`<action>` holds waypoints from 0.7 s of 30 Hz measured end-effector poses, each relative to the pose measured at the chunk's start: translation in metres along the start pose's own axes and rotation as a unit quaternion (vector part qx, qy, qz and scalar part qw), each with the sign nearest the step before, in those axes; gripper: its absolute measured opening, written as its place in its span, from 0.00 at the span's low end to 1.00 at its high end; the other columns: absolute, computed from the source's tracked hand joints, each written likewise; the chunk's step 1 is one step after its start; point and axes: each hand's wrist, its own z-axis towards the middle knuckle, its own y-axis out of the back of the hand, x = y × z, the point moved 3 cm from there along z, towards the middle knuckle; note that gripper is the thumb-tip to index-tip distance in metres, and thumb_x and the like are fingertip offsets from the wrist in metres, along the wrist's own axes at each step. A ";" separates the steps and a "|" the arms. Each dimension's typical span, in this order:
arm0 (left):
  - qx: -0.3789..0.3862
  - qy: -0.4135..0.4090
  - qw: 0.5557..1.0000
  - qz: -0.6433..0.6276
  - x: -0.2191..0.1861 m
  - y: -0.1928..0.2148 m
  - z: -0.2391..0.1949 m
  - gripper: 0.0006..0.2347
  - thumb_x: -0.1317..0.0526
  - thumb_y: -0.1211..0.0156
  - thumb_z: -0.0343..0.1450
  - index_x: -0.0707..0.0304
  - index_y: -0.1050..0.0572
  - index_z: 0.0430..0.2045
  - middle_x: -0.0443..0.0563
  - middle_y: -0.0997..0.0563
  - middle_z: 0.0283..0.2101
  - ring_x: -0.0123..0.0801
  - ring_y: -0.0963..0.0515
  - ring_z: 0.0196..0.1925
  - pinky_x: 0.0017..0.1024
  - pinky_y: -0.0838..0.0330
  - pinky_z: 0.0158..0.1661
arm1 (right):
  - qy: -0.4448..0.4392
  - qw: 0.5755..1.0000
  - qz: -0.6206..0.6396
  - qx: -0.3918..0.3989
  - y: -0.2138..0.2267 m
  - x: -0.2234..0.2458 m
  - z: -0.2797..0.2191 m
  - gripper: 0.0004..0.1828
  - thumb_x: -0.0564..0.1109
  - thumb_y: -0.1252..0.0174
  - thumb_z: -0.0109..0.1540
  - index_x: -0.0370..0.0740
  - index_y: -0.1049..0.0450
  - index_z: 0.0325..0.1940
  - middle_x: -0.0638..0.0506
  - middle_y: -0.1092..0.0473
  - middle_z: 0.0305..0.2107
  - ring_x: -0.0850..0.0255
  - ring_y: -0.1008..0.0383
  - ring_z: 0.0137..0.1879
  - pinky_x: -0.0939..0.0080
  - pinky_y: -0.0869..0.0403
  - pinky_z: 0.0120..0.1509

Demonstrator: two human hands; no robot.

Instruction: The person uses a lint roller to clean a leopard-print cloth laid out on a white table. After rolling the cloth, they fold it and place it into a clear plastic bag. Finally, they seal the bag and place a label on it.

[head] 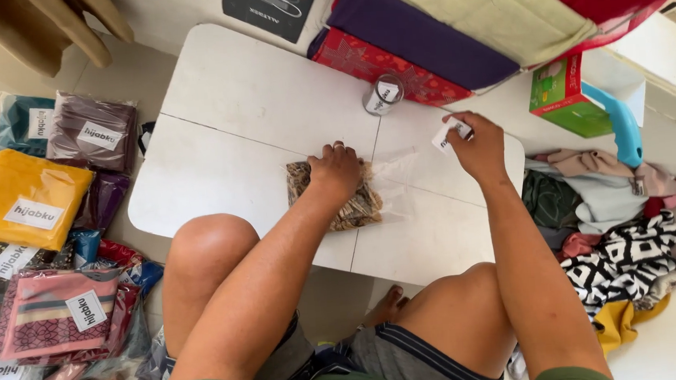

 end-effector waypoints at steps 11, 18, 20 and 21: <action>0.087 -0.032 0.988 -0.126 0.011 0.054 -0.019 0.21 0.59 0.28 0.65 0.71 0.25 0.49 0.63 0.24 0.46 0.57 0.22 0.53 0.71 0.30 0.49 | -0.183 0.916 0.312 0.174 -0.041 -0.059 -0.041 0.12 0.34 0.38 0.61 0.35 0.20 0.48 0.50 0.26 0.36 0.64 0.23 0.41 0.61 0.19 0.51; 0.089 0.001 0.991 -0.105 0.014 0.041 -0.015 0.21 0.57 0.32 0.66 0.70 0.26 0.49 0.61 0.22 0.46 0.54 0.20 0.51 0.71 0.30 0.47 | -0.166 0.877 0.381 0.243 -0.048 -0.051 -0.043 0.10 0.35 0.40 0.64 0.34 0.20 0.49 0.49 0.24 0.36 0.59 0.21 0.44 0.55 0.19 0.55; 0.090 -0.003 0.991 -0.100 0.014 0.039 -0.015 0.21 0.56 0.32 0.66 0.70 0.26 0.49 0.62 0.21 0.46 0.55 0.19 0.51 0.70 0.29 0.47 | -0.171 0.870 0.387 0.254 -0.052 -0.046 -0.044 0.11 0.37 0.42 0.64 0.36 0.21 0.50 0.51 0.24 0.37 0.62 0.21 0.43 0.57 0.20 0.55; 0.090 -0.005 0.991 -0.098 0.013 0.039 -0.014 0.21 0.56 0.33 0.67 0.70 0.25 0.49 0.62 0.21 0.46 0.55 0.19 0.51 0.70 0.29 0.47 | -0.174 0.864 0.390 0.266 -0.054 -0.043 -0.045 0.13 0.38 0.44 0.65 0.38 0.21 0.52 0.54 0.23 0.37 0.64 0.21 0.42 0.58 0.20 0.55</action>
